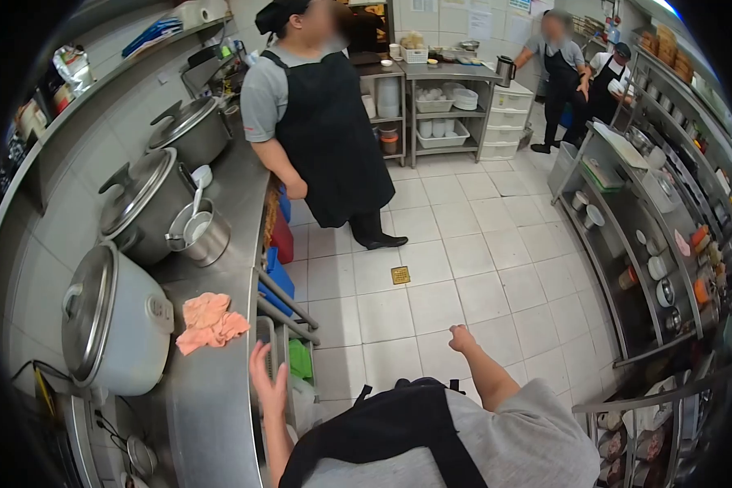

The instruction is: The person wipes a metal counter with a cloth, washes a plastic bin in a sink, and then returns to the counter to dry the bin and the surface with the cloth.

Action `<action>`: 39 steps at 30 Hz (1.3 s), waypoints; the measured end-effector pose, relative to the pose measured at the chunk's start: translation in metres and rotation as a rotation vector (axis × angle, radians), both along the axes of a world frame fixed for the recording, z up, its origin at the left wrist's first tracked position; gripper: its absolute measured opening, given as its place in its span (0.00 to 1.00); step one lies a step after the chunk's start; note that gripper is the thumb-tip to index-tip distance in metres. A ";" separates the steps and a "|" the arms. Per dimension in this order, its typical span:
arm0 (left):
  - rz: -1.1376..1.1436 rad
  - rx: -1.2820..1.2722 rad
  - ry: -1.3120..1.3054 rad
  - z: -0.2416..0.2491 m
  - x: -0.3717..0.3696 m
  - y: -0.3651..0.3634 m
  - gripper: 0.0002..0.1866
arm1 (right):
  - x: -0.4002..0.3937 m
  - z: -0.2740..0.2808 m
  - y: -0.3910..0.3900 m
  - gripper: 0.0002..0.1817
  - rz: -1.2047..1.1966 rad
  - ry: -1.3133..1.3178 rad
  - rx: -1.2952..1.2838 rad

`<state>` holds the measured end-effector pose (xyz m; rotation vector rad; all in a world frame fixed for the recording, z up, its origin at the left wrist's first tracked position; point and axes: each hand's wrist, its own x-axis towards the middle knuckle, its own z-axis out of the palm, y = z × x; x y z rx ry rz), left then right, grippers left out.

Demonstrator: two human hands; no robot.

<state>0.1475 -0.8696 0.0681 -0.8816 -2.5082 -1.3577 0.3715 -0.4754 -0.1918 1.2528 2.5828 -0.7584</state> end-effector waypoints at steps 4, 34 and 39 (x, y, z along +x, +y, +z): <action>-0.264 -0.135 -0.020 -0.004 -0.028 0.084 0.23 | 0.061 -0.018 0.038 0.14 -0.054 -0.080 -0.110; -0.507 -0.651 -0.693 -0.110 -0.152 0.422 0.31 | 0.027 0.127 0.302 0.28 -0.796 1.227 -0.923; -0.380 -0.552 -0.616 -0.221 -0.169 0.343 0.25 | 0.013 0.010 0.362 0.24 -0.531 0.166 -0.496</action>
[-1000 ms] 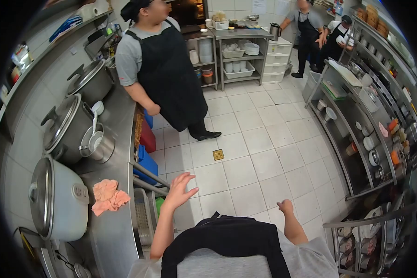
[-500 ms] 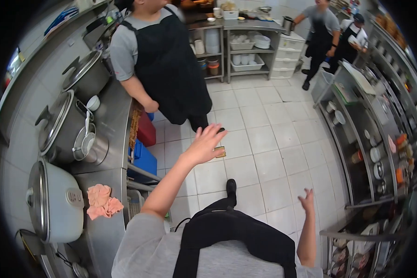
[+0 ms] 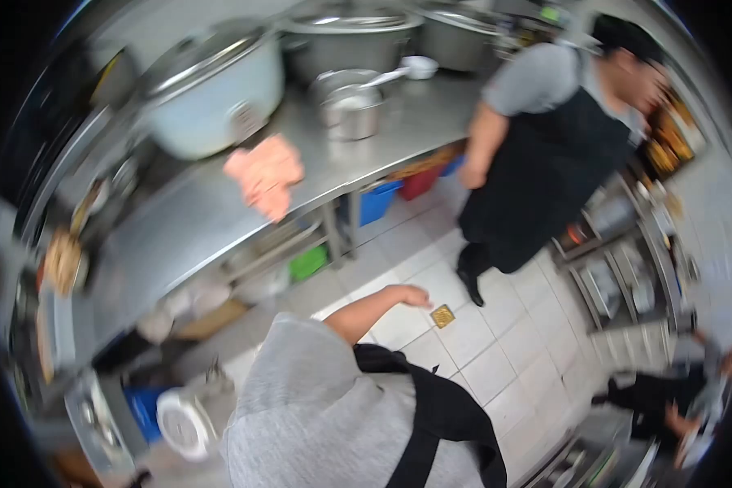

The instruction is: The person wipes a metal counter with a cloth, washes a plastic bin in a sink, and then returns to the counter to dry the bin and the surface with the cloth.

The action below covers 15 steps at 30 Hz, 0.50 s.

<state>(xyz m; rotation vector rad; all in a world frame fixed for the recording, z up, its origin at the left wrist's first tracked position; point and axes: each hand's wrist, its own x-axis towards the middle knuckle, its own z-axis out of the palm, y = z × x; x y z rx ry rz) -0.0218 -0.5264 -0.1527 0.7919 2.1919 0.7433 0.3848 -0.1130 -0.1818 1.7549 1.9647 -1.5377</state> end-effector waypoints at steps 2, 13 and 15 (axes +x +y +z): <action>0.434 0.063 0.048 -0.014 0.018 -0.051 0.24 | -0.012 -0.007 0.017 0.22 0.250 -0.172 0.083; 1.548 -0.258 -0.106 -0.059 0.358 -0.325 0.21 | -0.144 -0.108 0.099 0.16 1.000 -0.251 0.357; 1.657 -0.211 -0.187 -0.047 0.412 -0.340 0.21 | -0.185 -0.038 0.012 0.15 0.841 0.059 0.236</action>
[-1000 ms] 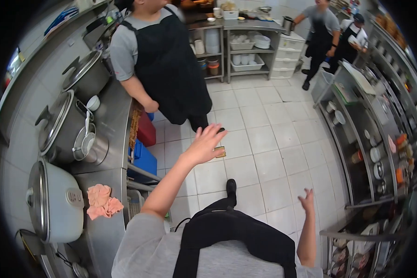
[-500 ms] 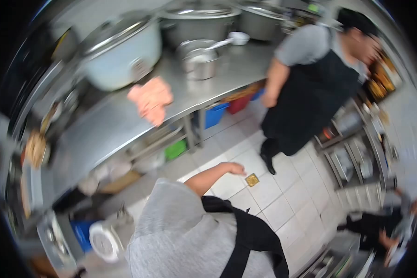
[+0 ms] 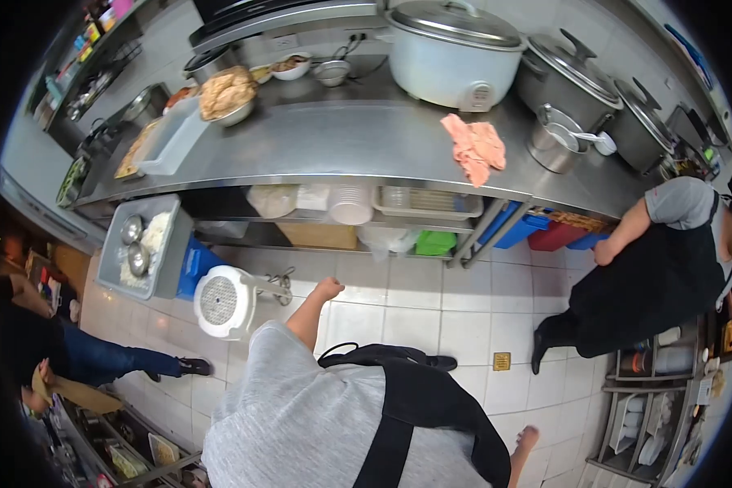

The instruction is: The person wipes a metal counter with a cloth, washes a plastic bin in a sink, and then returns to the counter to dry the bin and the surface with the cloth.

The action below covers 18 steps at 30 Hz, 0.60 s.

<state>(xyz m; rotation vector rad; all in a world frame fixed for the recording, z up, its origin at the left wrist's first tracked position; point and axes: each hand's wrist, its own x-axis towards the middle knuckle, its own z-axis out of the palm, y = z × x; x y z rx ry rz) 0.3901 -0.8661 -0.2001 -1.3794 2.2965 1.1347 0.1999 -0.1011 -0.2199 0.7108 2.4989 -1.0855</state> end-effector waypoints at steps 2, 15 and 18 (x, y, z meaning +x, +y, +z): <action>0.099 0.047 -0.009 0.012 0.040 -0.015 0.22 | -0.023 0.036 -0.075 0.15 0.021 0.013 -0.136; 0.326 0.280 0.881 0.156 -0.007 -0.138 0.20 | -0.193 0.255 -0.436 0.15 0.884 0.567 -0.348; 0.340 0.242 0.985 0.212 -0.012 -0.196 0.20 | -0.212 0.347 -0.595 0.15 1.027 0.745 -0.280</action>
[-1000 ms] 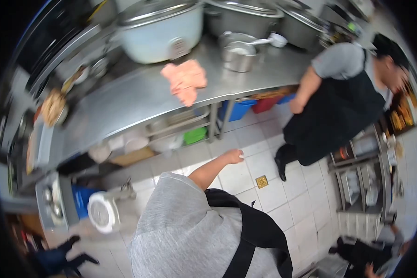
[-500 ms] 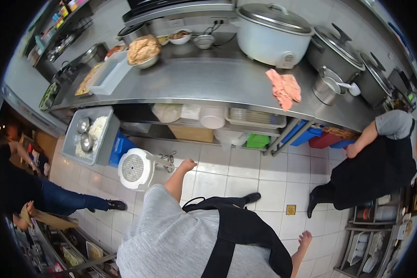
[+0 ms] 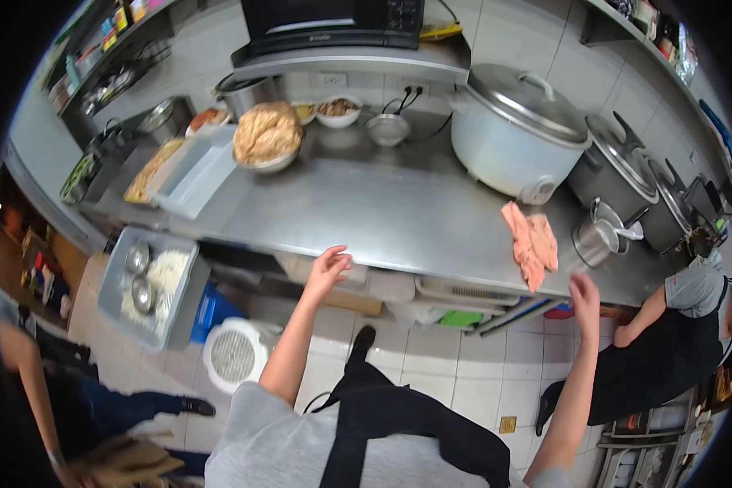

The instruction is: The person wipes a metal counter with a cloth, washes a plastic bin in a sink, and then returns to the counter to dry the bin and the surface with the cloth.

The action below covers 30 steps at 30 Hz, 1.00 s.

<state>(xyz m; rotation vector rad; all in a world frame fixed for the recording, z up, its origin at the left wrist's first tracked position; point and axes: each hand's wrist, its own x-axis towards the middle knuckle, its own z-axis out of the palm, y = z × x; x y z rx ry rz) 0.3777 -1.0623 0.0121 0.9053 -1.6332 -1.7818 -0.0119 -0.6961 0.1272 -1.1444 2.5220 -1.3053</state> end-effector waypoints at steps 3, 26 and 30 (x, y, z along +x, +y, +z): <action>0.007 -0.082 0.060 0.022 0.000 -0.057 0.19 | -0.028 0.072 -0.154 0.12 0.267 0.176 -0.197; 1.609 -0.006 0.080 0.058 0.280 -0.381 0.26 | -0.280 0.266 -0.571 0.20 0.115 0.853 0.043; 1.359 0.040 -0.093 0.028 0.328 -0.429 0.18 | -0.243 0.246 -0.497 0.20 0.165 0.714 -0.233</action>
